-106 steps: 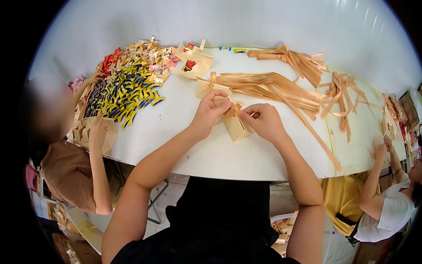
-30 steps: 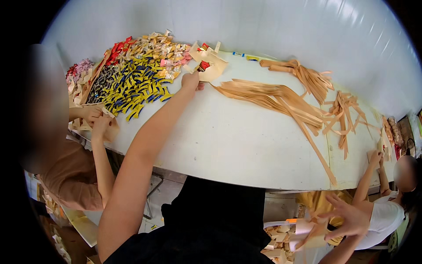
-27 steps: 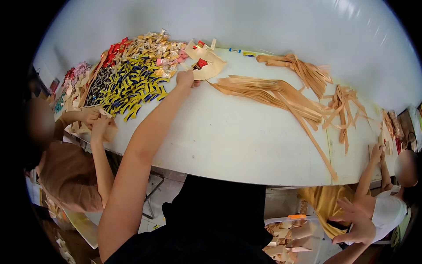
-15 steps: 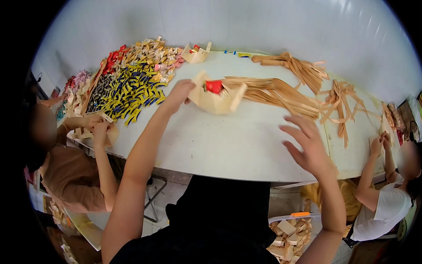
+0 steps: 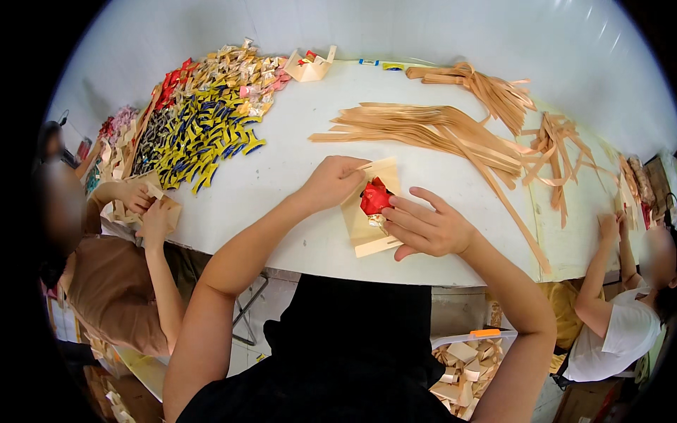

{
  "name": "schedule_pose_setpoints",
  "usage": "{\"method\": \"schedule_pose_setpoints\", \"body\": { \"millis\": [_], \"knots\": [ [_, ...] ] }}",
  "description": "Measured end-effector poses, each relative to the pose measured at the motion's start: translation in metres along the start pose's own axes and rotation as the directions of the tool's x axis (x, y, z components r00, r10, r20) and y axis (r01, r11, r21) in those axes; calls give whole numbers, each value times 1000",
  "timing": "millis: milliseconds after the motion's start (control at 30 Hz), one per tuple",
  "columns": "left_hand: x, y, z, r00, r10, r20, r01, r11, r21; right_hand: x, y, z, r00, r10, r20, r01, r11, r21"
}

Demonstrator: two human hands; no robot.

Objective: The person assembles small wooden gift boxes by inserting a wrapped item into the container and securing it with a ribbon. They pick up a pre-cut ribbon, thread it through the box's slots, and tie a knot to close the package. The process is repeated for multiple units on a shared table.

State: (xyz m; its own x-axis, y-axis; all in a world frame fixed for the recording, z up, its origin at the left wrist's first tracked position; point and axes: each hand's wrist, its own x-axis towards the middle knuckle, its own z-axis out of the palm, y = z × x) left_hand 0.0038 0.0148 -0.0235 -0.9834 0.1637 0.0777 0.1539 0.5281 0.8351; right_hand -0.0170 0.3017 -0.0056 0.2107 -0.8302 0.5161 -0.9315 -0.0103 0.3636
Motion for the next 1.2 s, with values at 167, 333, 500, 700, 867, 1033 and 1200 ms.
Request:
{"method": "schedule_pose_setpoints", "body": {
  "millis": [167,333,500,700,867,1033,1200],
  "knots": [
    [-4,-2,9,986,163,-29,-165,960,-227,19,10,17,980,187,74,-195,972,133],
    [-7,9,3,979,53,198,14,947,-322,46,24,13,975,154,162,-190,954,232],
    [-13,12,4,990,33,137,21,927,-374,40,22,25,955,273,119,-298,866,402],
    [-14,7,6,987,81,141,-26,935,-355,37,4,36,702,709,63,-543,476,692],
    [-17,5,1,966,40,256,91,874,-477,34,2,45,496,838,229,-619,156,770],
    [-40,37,13,979,143,147,-150,988,38,20,27,35,443,709,549,-717,-88,692],
    [-39,19,32,951,298,77,-298,954,-19,42,88,33,477,697,535,-770,37,637]
  ]
}}
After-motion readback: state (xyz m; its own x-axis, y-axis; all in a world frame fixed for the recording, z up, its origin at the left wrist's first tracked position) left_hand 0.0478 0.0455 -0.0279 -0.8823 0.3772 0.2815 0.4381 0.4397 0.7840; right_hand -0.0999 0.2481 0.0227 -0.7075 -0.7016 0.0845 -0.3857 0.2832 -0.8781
